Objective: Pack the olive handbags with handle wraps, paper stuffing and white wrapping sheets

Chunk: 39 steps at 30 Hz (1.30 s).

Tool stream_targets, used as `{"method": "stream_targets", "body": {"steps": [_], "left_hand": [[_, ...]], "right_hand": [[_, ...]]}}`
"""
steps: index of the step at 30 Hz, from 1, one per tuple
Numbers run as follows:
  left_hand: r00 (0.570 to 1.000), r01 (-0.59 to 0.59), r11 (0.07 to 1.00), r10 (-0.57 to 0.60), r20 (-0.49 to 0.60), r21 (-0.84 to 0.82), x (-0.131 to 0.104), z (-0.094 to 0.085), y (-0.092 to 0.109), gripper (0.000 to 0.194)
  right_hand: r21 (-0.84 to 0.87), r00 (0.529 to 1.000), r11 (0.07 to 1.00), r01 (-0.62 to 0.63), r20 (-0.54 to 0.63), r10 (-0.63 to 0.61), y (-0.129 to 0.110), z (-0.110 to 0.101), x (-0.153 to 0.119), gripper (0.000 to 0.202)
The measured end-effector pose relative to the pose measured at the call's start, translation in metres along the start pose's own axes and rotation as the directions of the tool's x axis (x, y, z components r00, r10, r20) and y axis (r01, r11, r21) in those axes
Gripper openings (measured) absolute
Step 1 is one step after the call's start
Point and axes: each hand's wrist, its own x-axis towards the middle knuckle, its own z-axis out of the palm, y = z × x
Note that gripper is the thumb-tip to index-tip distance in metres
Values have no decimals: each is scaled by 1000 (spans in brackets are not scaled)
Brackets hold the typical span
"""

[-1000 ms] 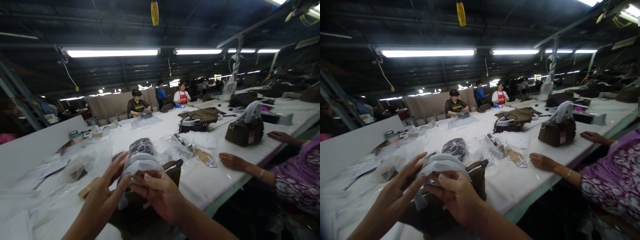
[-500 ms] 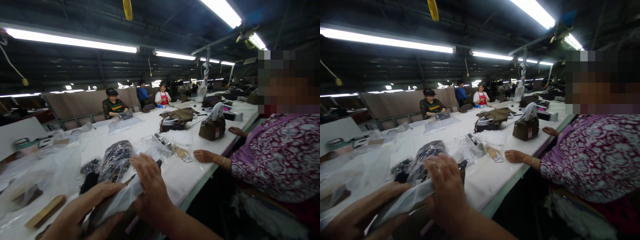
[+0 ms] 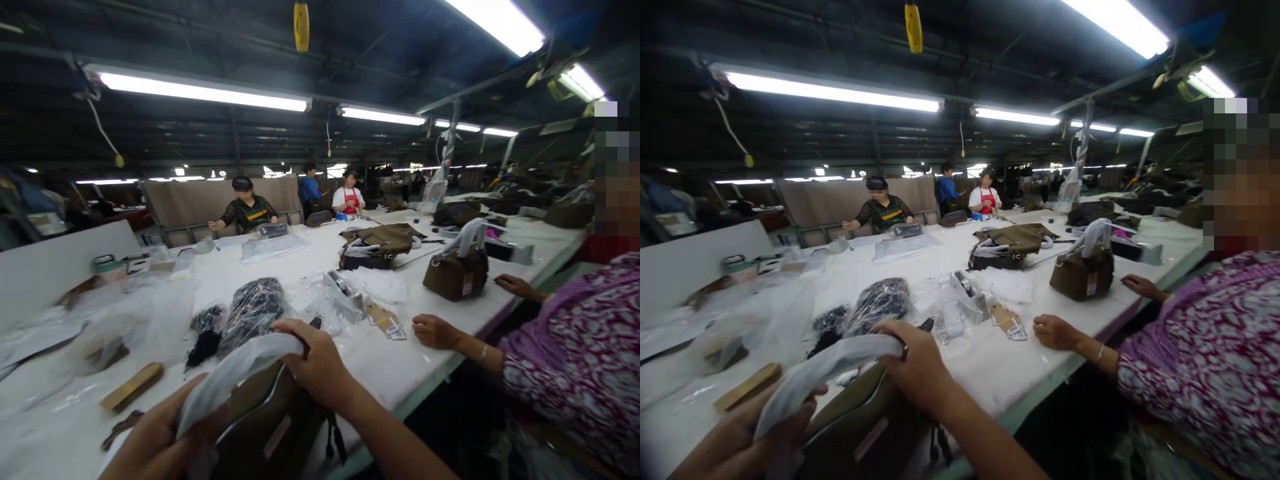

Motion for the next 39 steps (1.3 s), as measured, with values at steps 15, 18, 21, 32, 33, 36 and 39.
{"method": "stream_targets", "body": {"steps": [15, 18, 21, 32, 33, 36, 39], "left_hand": [[993, 19, 992, -5, 114, -124, 18, -37, 27, 61], [999, 40, 997, -42, -32, -60, 24, -40, 19, 55], [960, -29, 994, 57, -273, 106, 33, -42, 20, 51], [978, 165, 976, -143, 151, -145, 33, -38, 54, 42], [956, 249, 904, -172, 238, -347, 32, -37, 56, 40], [953, 298, 590, -133, 274, -751, 31, -33, 59, 28], [963, 271, 477, -147, 228, -836, 34, -29, 59, 33]], "right_hand": [[-82, 997, 995, 49, -59, -54, 8, 4, 5, 28], [-50, 971, 985, 164, -169, -171, 7, 4, -19, 31], [-25, 954, 969, 245, -170, -246, 4, 2, -43, 38], [-84, 959, 961, 264, -88, -271, -2, 0, -71, 50], [-91, 960, 962, 256, -95, -265, -2, 0, -71, 50], [-96, 957, 962, 257, -112, -267, -6, 3, -66, 51], [-100, 957, 963, 249, -129, -260, -13, 5, -55, 51]]}}
